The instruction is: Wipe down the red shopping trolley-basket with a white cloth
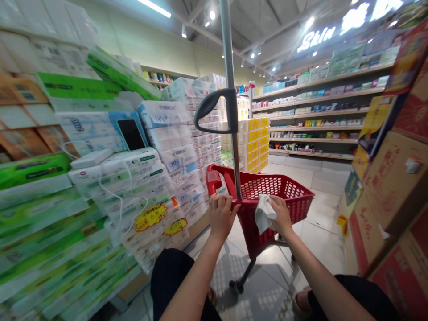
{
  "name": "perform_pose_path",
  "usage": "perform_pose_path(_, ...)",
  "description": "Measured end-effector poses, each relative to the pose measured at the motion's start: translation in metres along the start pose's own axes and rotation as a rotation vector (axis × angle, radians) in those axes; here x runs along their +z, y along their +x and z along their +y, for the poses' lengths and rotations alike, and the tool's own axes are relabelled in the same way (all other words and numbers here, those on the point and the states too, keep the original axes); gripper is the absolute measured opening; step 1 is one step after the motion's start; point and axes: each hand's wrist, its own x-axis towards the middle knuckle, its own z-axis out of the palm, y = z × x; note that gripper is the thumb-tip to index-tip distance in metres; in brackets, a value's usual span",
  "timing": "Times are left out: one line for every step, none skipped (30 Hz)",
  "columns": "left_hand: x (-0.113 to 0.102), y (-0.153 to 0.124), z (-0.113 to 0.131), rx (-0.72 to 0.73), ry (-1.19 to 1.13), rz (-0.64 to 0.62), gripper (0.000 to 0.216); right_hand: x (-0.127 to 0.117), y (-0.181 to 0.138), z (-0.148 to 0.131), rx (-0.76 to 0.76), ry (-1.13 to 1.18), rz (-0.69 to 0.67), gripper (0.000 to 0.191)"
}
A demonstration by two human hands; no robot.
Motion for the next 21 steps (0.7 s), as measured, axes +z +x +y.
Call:
perform_pose_path(0.001, 0.001, 0.001, -0.007, 0.002, 0.000, 0.029, 0.000, 0.001, -0.011, 0.015, 0.011, 0.011, 0.036)
perform_pose_path(0.001, 0.001, 0.001, -0.013, 0.005, -0.003, 0.029, 0.001, 0.002, -0.026, 0.024, 0.034, 0.024, 0.037)
perform_pose_path(0.002, 0.001, 0.002, -0.019, 0.009, -0.008, 0.029, 0.001, 0.003, -0.042, 0.024, 0.069, 0.038, 0.038)
perform_pose_path(0.003, 0.001, 0.002, -0.023, 0.013, -0.014, 0.028, 0.002, 0.005, -0.060, 0.019, 0.106, 0.044, 0.040)
perform_pose_path(0.003, 0.001, 0.001, -0.025, 0.017, -0.019, 0.027, 0.002, 0.006, -0.075, -0.001, 0.136, 0.046, 0.042)
perform_pose_path(0.003, 0.001, 0.001, -0.025, 0.020, -0.023, 0.027, 0.002, 0.008, -0.088, -0.006, 0.158, 0.049, 0.043)
perform_pose_path(0.003, 0.001, 0.001, -0.023, 0.021, -0.025, 0.027, 0.002, 0.009, -0.097, -0.020, 0.179, 0.052, 0.043)
perform_pose_path(0.004, 0.001, 0.000, -0.020, 0.021, -0.026, 0.026, 0.003, 0.011, -0.101, -0.037, 0.196, 0.054, 0.043)
perform_pose_path(0.004, 0.001, 0.000, -0.018, 0.019, -0.025, 0.026, 0.003, 0.012, -0.101, -0.057, 0.208, 0.054, 0.043)
perform_pose_path(0.004, 0.001, 0.000, -0.015, 0.016, -0.025, 0.025, 0.003, 0.014, -0.096, -0.079, 0.216, 0.051, 0.043)
perform_pose_path(0.004, 0.002, 0.000, -0.013, 0.012, -0.026, 0.025, 0.004, 0.015, -0.089, -0.100, 0.219, 0.044, 0.043)
perform_pose_path(0.005, 0.003, 0.000, -0.011, 0.008, -0.027, 0.025, 0.005, 0.016, -0.079, -0.115, 0.217, 0.032, 0.043)
perform_pose_path(0.005, 0.005, 0.001, -0.009, 0.003, -0.027, 0.025, 0.006, 0.017, -0.068, -0.123, 0.210, 0.019, 0.043)
perform_pose_path(0.006, 0.007, 0.002, -0.008, 0.000, -0.028, 0.026, 0.007, 0.018, -0.057, -0.121, 0.201, 0.009, 0.042)
perform_pose_path(0.007, 0.008, 0.003, -0.005, -0.002, -0.029, 0.027, 0.008, 0.018, -0.046, -0.110, 0.189, 0.006, 0.042)
perform_pose_path(0.008, 0.010, 0.004, -0.001, -0.003, -0.031, 0.028, 0.009, 0.017, -0.037, -0.091, 0.175, 0.009, 0.042)
perform_pose_path(0.009, 0.012, 0.006, 0.005, -0.005, -0.035, 0.028, 0.010, 0.016, -0.028, -0.066, 0.161, 0.017, 0.042)
perform_pose_path(0.011, 0.013, 0.009, 0.014, -0.009, -0.042, 0.029, 0.011, 0.015, -0.022, -0.034, 0.149, 0.029, 0.042)
perform_pose_path(0.013, 0.015, 0.012, 0.024, -0.014, -0.049, 0.032, 0.012, 0.014, -0.017, 0.000, 0.141, 0.044, 0.042)
perform_pose_path(0.014, 0.016, 0.015, 0.035, -0.018, -0.054, 0.035, 0.012, 0.013, -0.016, 0.038, 0.137, 0.065, 0.042)
perform_pose_path(0.016, 0.017, 0.019, 0.046, -0.022, -0.056, 0.039, 0.012, 0.013, -0.018, 0.075, 0.140, 0.092, 0.042)
